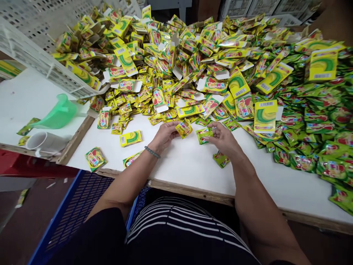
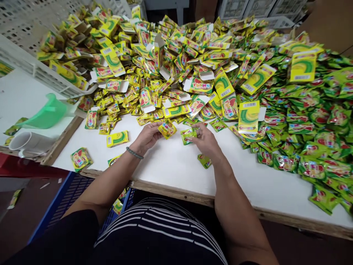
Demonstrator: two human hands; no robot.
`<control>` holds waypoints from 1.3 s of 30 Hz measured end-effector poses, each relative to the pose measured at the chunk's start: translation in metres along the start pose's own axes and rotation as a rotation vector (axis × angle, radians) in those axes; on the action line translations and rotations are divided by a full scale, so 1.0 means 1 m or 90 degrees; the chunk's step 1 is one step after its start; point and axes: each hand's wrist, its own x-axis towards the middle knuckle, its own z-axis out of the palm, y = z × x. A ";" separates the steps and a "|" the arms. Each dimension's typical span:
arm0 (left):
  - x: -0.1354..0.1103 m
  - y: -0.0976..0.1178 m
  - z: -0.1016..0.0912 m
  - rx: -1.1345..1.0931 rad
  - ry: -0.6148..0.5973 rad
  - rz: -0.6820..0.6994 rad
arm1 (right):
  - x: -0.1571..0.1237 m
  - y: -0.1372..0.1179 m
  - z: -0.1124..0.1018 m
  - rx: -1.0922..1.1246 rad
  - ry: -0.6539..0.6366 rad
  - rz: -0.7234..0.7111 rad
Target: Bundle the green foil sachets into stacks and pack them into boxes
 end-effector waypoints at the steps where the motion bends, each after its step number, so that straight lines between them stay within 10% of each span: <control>1: 0.000 -0.005 0.001 -0.021 -0.006 -0.026 | -0.001 -0.004 0.002 0.063 -0.031 -0.005; 9: -0.009 -0.024 0.018 -0.088 -0.111 -0.157 | -0.004 -0.015 0.025 0.162 0.002 0.026; 25: -0.012 -0.034 0.027 -0.107 -0.053 -0.017 | -0.008 -0.008 0.030 -0.002 0.082 -0.006; 31: -0.011 -0.031 0.031 -0.094 -0.047 0.028 | -0.006 -0.008 0.044 0.206 0.084 0.087; 39: 0.031 0.028 0.039 0.809 0.026 0.404 | -0.001 -0.012 0.028 0.154 0.204 0.074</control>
